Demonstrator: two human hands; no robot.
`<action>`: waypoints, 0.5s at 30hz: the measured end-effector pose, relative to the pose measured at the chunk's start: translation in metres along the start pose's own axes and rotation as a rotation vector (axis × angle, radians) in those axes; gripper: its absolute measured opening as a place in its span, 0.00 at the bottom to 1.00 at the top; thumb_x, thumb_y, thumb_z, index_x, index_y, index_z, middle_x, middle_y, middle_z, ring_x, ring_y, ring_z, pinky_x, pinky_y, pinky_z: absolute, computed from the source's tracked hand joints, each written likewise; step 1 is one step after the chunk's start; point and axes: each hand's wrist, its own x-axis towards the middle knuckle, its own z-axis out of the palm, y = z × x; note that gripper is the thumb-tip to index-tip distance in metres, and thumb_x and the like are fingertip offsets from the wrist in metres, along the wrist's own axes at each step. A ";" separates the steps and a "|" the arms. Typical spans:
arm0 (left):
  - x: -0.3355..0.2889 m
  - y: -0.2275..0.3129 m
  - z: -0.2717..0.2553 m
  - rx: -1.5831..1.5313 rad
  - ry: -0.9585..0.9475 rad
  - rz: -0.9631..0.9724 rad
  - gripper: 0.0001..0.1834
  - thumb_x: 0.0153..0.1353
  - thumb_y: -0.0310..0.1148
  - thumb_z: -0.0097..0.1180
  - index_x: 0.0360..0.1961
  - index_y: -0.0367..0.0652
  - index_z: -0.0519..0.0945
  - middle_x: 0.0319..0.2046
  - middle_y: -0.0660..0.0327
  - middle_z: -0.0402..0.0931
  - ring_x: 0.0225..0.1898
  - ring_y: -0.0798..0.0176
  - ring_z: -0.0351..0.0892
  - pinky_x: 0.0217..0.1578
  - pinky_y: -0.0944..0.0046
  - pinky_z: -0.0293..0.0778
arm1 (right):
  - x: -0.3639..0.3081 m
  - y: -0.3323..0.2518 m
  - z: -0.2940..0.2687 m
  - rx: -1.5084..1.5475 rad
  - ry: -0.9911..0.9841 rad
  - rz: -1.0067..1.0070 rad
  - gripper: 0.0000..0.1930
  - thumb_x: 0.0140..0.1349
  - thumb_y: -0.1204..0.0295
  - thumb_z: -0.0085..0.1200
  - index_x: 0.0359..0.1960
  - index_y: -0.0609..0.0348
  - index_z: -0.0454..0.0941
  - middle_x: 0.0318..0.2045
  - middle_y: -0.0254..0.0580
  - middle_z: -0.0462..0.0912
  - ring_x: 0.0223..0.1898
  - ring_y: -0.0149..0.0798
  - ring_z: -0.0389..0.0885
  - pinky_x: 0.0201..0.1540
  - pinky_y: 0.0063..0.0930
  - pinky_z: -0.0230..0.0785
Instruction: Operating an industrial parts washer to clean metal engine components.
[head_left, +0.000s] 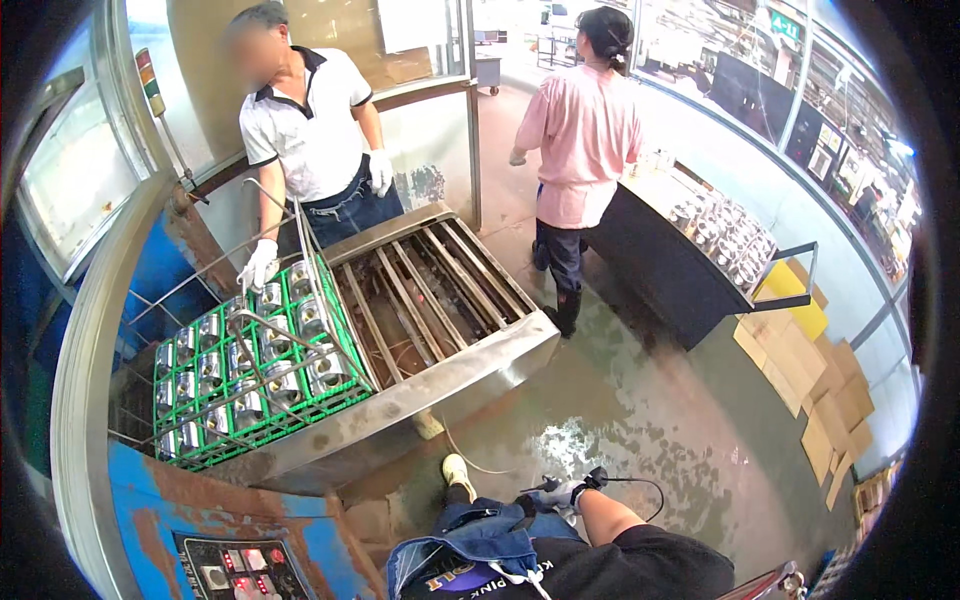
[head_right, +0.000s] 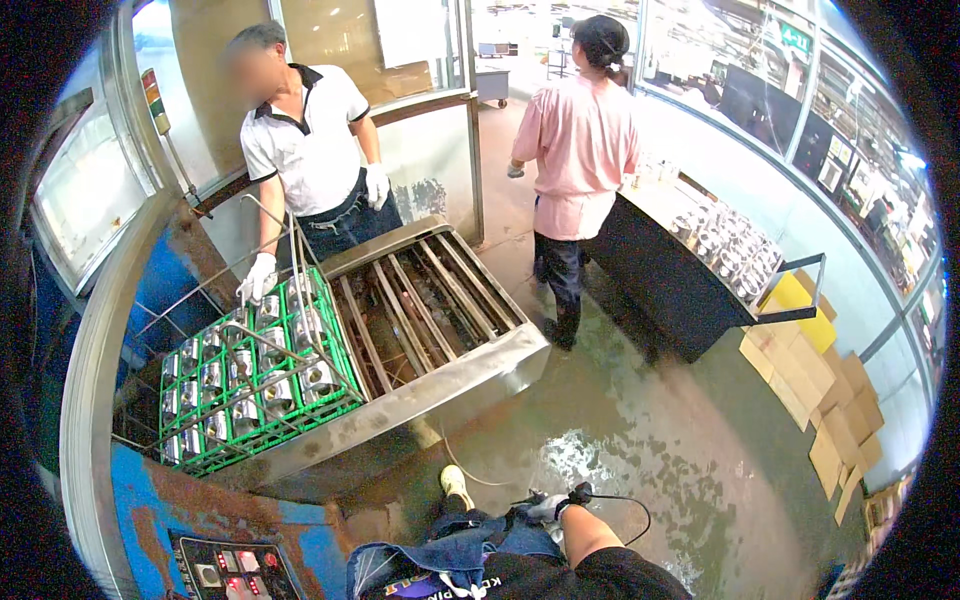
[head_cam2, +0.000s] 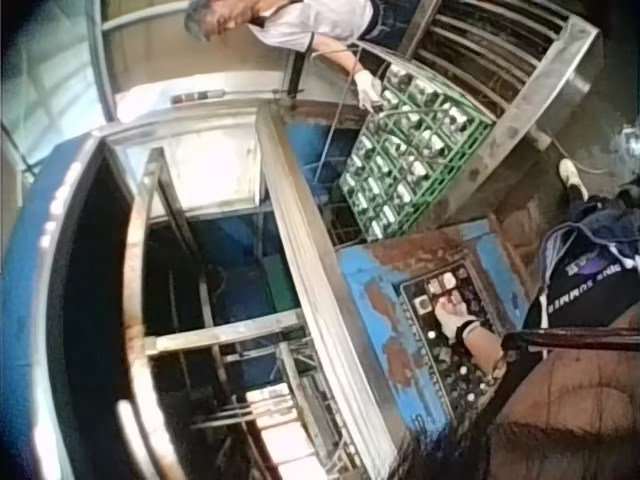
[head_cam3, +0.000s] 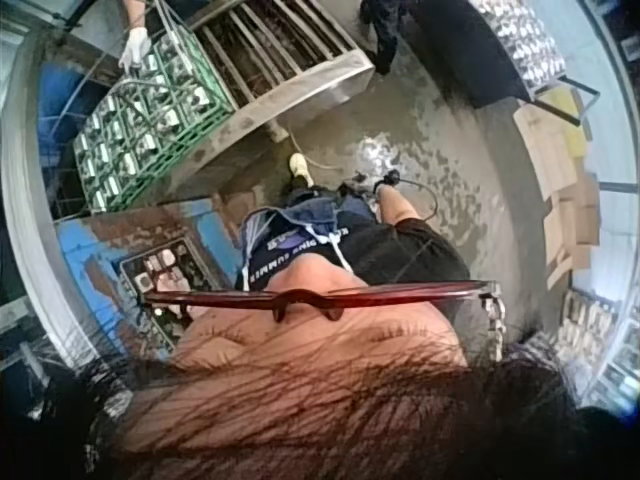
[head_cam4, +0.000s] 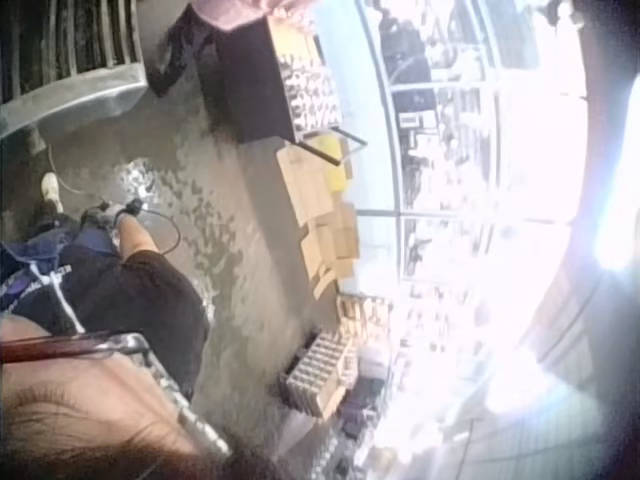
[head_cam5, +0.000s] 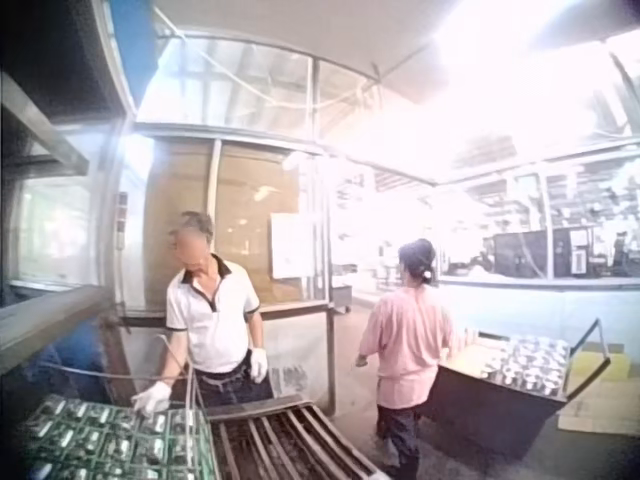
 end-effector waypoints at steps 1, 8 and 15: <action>0.006 0.002 -0.005 0.025 -0.004 -0.001 0.15 0.62 0.35 0.59 0.44 0.34 0.79 0.46 0.50 0.79 0.40 0.49 0.81 0.43 0.51 0.79 | -0.015 -0.012 0.002 -0.005 -0.003 -0.003 0.32 0.49 0.42 0.64 0.50 0.50 0.83 0.36 0.39 0.86 0.32 0.36 0.83 0.36 0.34 0.75; 0.033 0.006 -0.008 0.090 -0.039 -0.023 0.20 0.64 0.38 0.58 0.51 0.35 0.78 0.51 0.52 0.78 0.44 0.51 0.81 0.46 0.51 0.77 | -0.013 -0.023 0.017 0.220 -0.025 0.082 0.25 0.47 0.47 0.68 0.42 0.49 0.86 0.31 0.35 0.85 0.31 0.34 0.81 0.33 0.31 0.74; 0.084 0.000 -0.034 0.113 -0.152 -0.008 0.17 0.64 0.48 0.55 0.46 0.48 0.81 0.42 0.61 0.82 0.44 0.53 0.80 0.43 0.56 0.76 | -0.035 -0.036 0.032 -0.017 -0.098 -0.089 0.26 0.55 0.41 0.56 0.42 0.47 0.84 0.24 0.35 0.81 0.22 0.34 0.78 0.21 0.32 0.68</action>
